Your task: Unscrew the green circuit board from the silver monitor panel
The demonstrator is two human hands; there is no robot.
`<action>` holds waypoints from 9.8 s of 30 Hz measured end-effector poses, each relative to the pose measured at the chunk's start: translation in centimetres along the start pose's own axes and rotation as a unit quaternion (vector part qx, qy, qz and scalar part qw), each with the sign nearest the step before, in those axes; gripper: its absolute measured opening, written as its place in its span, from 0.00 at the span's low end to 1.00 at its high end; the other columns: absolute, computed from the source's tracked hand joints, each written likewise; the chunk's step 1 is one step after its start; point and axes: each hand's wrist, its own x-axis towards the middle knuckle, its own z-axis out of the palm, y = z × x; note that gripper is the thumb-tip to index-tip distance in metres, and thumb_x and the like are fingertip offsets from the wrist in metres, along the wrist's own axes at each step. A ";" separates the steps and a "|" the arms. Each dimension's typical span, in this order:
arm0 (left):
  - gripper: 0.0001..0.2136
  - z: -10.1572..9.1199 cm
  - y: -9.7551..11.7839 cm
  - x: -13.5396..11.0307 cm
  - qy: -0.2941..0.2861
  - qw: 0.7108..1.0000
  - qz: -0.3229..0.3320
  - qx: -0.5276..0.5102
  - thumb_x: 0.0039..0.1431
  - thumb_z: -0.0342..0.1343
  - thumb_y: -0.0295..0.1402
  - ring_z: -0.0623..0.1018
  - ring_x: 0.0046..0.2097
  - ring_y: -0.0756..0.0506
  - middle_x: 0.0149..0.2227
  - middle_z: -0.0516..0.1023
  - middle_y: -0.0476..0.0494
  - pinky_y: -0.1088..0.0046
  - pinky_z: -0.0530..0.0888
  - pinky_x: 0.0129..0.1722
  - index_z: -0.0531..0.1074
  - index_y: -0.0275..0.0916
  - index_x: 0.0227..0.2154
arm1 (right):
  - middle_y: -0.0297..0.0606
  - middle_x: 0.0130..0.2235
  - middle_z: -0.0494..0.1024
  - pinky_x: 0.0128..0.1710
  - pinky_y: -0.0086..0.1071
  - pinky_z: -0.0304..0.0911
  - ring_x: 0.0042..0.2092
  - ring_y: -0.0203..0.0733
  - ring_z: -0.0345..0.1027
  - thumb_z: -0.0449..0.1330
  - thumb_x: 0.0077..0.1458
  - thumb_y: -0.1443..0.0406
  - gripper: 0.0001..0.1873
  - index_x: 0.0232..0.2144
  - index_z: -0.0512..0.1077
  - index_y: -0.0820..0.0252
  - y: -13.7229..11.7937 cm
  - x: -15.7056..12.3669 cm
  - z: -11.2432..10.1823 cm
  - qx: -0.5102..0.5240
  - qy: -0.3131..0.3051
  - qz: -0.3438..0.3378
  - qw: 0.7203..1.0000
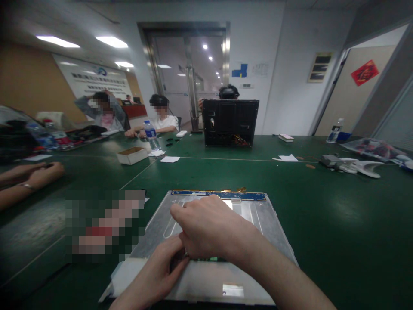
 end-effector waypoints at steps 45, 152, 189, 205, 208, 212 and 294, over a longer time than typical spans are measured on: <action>0.11 0.2 -0.2 -0.1 0.030 0.999 0.000 0.023 0.48 0.47 0.20 0.71 0.34 0.45 0.31 0.73 0.47 0.71 0.67 0.37 0.68 0.39 0.32 | 0.37 0.32 0.78 0.23 0.32 0.44 0.29 0.41 0.70 0.54 0.54 0.62 0.08 0.37 0.66 0.59 0.2 0.0 0.4 -0.006 0.005 0.023 1.000; 0.06 3.3 2.0 13.2 -0.186 0.971 0.123 0.082 0.48 0.59 0.24 0.74 0.28 0.49 0.27 0.79 0.47 0.79 0.64 0.28 0.79 0.38 0.29 | 0.36 0.27 0.72 0.22 0.31 0.65 0.25 0.37 0.65 0.62 0.48 0.52 0.16 0.31 0.69 0.60 12.4 -9.4 10.8 0.367 0.313 0.324 0.814; 0.07 3.6 2.1 13.0 -0.165 0.970 0.143 0.108 0.49 0.59 0.23 0.76 0.32 0.47 0.30 0.81 0.46 0.76 0.67 0.34 0.80 0.39 0.29 | 0.27 0.21 0.70 0.13 0.23 0.52 0.15 0.29 0.56 0.54 0.55 0.48 0.19 0.34 0.59 0.56 11.9 -6.7 9.1 0.417 0.540 0.294 0.670; 0.07 3.6 1.6 13.2 -0.175 0.974 0.133 0.060 0.49 0.60 0.23 0.77 0.31 0.48 0.29 0.81 0.45 0.78 0.68 0.32 0.80 0.37 0.30 | 0.29 0.26 0.68 0.19 0.26 0.57 0.20 0.32 0.60 0.50 0.61 0.55 0.13 0.42 0.59 0.56 9.4 -5.9 10.9 0.304 0.527 0.258 0.751; 0.08 3.6 1.6 13.2 -0.177 0.973 0.136 0.055 0.49 0.60 0.23 0.77 0.32 0.48 0.30 0.81 0.46 0.78 0.68 0.33 0.80 0.38 0.31 | 0.31 0.28 0.69 0.20 0.26 0.59 0.21 0.33 0.61 0.49 0.61 0.55 0.13 0.42 0.59 0.56 9.0 -5.8 11.2 0.252 0.551 0.234 0.760; 0.08 3.6 1.6 13.2 -0.180 0.974 0.131 0.050 0.49 0.60 0.23 0.77 0.32 0.48 0.30 0.81 0.47 0.78 0.68 0.33 0.80 0.38 0.31 | 0.31 0.27 0.69 0.21 0.27 0.59 0.21 0.33 0.61 0.48 0.61 0.55 0.13 0.42 0.59 0.56 8.7 -5.9 11.4 0.189 0.552 0.227 0.780; 0.06 3.3 2.0 13.0 -0.184 0.973 0.121 0.063 0.48 0.58 0.24 0.74 0.29 0.49 0.26 0.78 0.48 0.78 0.65 0.29 0.79 0.37 0.28 | 0.33 0.29 0.73 0.23 0.29 0.60 0.23 0.35 0.64 0.51 0.59 0.64 0.21 0.55 0.57 0.58 7.1 -6.1 9.4 0.124 0.402 0.132 0.898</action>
